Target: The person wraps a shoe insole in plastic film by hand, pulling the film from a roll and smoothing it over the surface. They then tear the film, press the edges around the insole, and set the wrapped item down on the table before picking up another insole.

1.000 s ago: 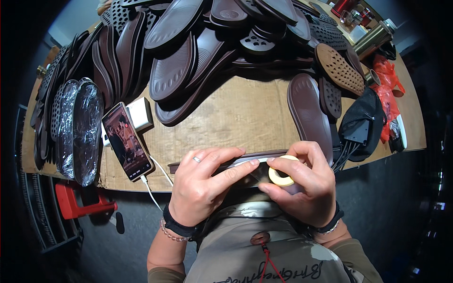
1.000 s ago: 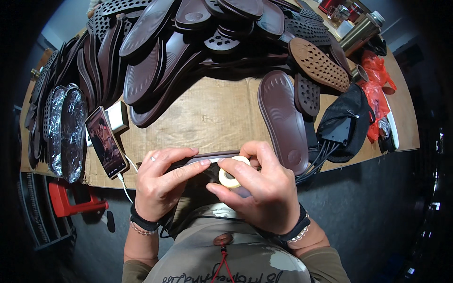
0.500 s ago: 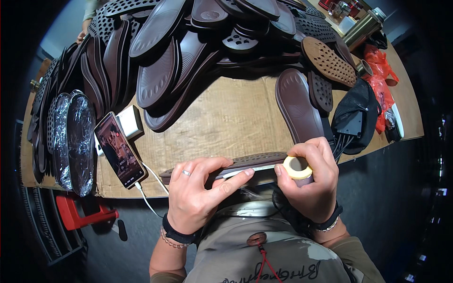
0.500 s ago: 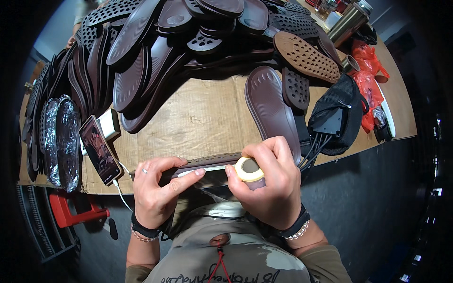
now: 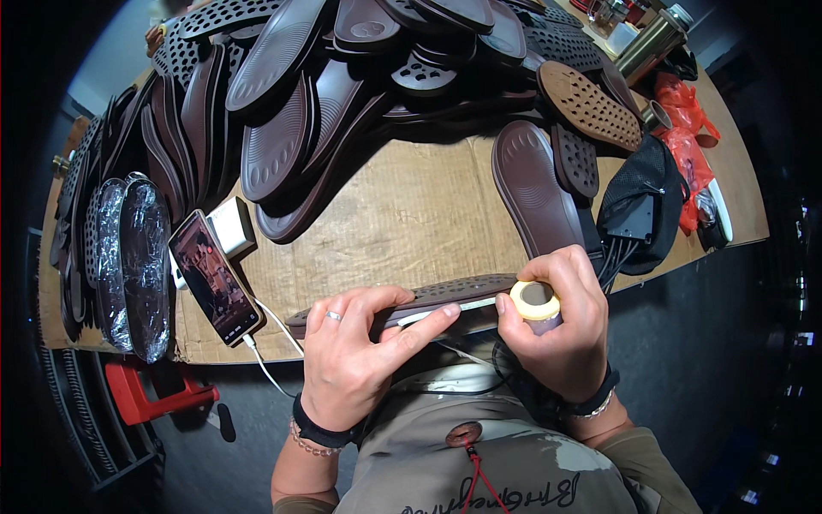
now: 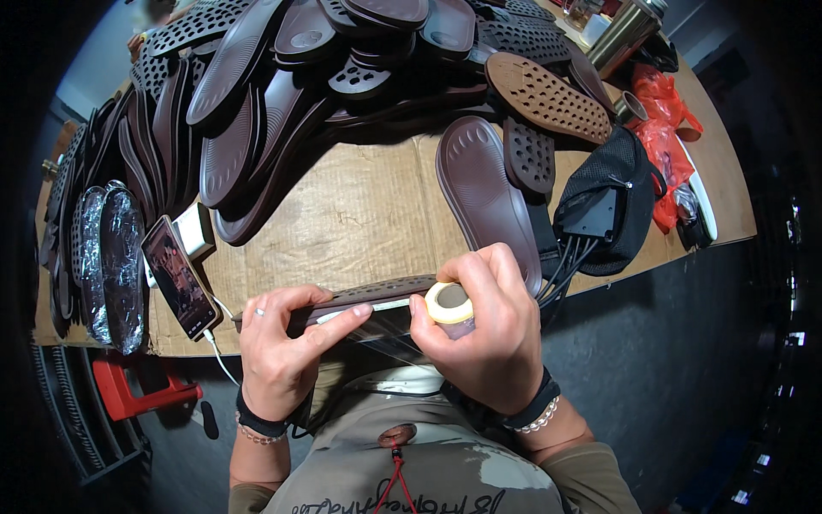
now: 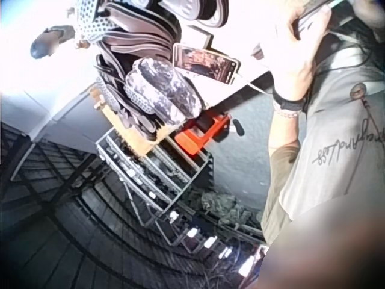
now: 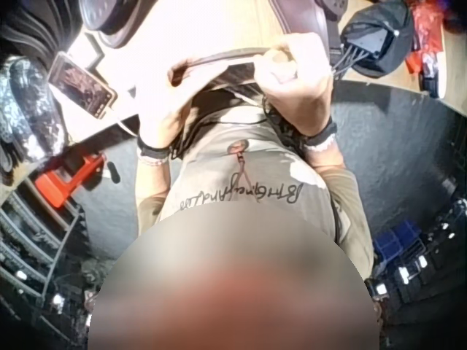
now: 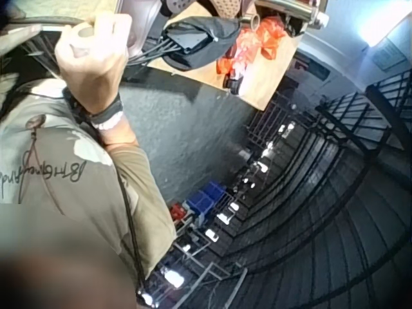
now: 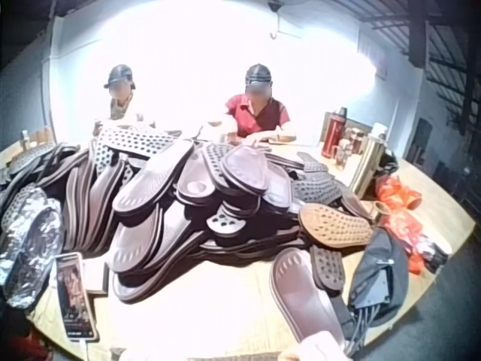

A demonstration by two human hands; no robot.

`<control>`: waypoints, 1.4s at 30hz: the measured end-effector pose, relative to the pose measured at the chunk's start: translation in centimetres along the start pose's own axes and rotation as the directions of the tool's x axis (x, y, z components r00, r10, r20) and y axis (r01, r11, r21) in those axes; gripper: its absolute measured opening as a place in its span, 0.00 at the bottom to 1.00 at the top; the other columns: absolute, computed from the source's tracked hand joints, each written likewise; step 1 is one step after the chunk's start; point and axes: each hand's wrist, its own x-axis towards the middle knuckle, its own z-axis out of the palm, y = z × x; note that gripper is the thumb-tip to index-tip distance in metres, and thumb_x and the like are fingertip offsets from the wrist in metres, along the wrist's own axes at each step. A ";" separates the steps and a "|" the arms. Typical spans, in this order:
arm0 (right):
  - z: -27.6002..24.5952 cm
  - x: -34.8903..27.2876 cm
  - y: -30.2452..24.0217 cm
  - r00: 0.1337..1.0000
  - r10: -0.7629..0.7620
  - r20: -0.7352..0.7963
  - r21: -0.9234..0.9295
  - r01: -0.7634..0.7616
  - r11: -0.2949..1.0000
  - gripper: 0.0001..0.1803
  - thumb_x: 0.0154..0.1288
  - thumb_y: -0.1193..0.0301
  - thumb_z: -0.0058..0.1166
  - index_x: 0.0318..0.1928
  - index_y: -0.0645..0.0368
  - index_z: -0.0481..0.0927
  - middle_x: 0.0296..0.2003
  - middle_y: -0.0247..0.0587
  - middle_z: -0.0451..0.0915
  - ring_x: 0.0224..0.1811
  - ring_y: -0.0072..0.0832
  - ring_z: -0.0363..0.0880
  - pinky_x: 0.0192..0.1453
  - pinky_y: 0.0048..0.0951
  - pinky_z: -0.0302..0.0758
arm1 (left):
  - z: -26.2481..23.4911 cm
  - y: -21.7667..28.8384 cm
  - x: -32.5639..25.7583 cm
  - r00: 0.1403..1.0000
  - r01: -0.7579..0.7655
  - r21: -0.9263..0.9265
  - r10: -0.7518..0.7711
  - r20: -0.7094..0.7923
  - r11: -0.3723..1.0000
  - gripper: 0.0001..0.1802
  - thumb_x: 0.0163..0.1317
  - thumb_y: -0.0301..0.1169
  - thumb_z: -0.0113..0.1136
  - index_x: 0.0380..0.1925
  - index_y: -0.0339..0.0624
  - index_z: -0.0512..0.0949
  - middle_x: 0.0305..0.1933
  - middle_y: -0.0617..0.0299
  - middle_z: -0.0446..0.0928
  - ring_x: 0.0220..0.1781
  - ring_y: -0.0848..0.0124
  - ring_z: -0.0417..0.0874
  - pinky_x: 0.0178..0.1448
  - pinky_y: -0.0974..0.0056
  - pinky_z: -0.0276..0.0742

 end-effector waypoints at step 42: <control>-0.9 0.0 1.6 0.976 0.017 -0.215 0.154 0.017 0.988 0.24 0.56 0.70 0.80 0.50 0.65 0.83 0.39 0.48 0.83 0.39 0.42 0.86 0.44 0.37 0.82 | 0.6 1.1 0.2 0.996 -0.064 -0.001 0.064 -0.056 0.998 0.31 0.56 0.28 0.66 0.61 0.71 0.88 0.52 0.62 0.82 0.51 0.61 0.84 0.52 0.58 0.75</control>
